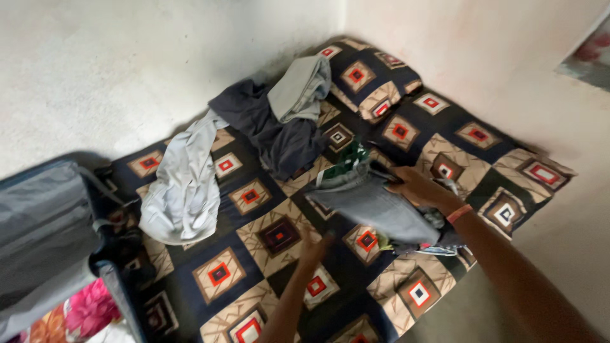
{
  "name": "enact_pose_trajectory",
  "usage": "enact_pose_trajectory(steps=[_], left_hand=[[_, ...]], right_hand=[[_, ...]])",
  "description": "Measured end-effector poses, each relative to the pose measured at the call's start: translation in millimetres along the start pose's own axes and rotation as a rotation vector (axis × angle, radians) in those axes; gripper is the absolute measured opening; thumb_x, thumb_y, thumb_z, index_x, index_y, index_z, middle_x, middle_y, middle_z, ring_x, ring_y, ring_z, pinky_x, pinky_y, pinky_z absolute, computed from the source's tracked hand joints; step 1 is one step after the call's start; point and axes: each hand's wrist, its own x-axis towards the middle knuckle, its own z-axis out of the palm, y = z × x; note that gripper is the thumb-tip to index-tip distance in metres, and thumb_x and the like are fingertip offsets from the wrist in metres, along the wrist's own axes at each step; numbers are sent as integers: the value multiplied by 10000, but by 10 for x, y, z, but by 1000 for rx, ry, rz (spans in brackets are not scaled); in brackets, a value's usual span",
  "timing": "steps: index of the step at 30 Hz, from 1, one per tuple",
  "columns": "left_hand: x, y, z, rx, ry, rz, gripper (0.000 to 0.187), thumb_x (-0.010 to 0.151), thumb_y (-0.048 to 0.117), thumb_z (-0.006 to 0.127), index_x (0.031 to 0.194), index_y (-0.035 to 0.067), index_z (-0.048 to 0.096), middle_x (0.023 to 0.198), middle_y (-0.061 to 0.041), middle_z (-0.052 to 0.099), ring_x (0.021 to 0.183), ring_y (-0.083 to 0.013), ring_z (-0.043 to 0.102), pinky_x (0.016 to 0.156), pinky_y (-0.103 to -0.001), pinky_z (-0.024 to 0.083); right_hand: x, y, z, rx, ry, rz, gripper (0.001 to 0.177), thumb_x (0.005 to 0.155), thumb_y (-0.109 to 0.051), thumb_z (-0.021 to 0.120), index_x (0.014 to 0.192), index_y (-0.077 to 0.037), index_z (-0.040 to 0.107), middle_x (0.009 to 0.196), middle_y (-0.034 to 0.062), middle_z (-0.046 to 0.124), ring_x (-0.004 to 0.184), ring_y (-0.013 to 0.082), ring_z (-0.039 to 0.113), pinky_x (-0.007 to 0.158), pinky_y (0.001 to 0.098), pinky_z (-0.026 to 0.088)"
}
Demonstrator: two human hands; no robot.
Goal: The person folds clothes including a pair of jeans and a black garment and places them into an open suitcase.
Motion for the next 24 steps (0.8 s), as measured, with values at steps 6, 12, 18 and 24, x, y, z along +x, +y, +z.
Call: enact_pose_trajectory(steps=[6, 12, 18, 24], left_hand=[[-344, -935, -1253, -305, -7, -248, 808, 909, 443, 728, 1511, 60, 348, 1452, -324, 473, 1108, -295, 489, 859, -443, 390], [-1103, -1710, -1867, -186, 225, -411, 740, 922, 370, 722, 1510, 112, 355, 1252, -162, 627, 922, -244, 576, 757, -390, 507], [-1685, -2069, -1852, -148, 288, -411, 754, 837, 207, 720, 1510, 121, 392, 1295, -110, 608, 1074, -248, 640, 875, -387, 548], [-1858, -2292, -1613, 90, 164, -4, 705, 862, 155, 694, 1522, 82, 459, 1466, -183, 558, 1326, -314, 543, 1103, -412, 445]], right_hand=[[-98, -168, 867, 944, -172, 522, 312, 971, -298, 684, 1099, -21, 616, 677, -5, 545, 386, 88, 394, 323, 273, 245], [-449, -14, 2623, 1035, -246, 631, 428, 946, -311, 677, 1367, -282, 604, 858, 49, 596, 636, 152, 482, 540, 291, 378], [-963, -89, 3630, 469, -268, 495, 589, 865, -247, 741, 1401, -119, 534, 1202, 172, 634, 1085, 317, 594, 921, 386, 467], [-1096, 2, 3929, 120, -179, 124, 792, 803, -207, 768, 1447, 51, 386, 1421, 307, 504, 1367, 449, 486, 1153, 442, 400]])
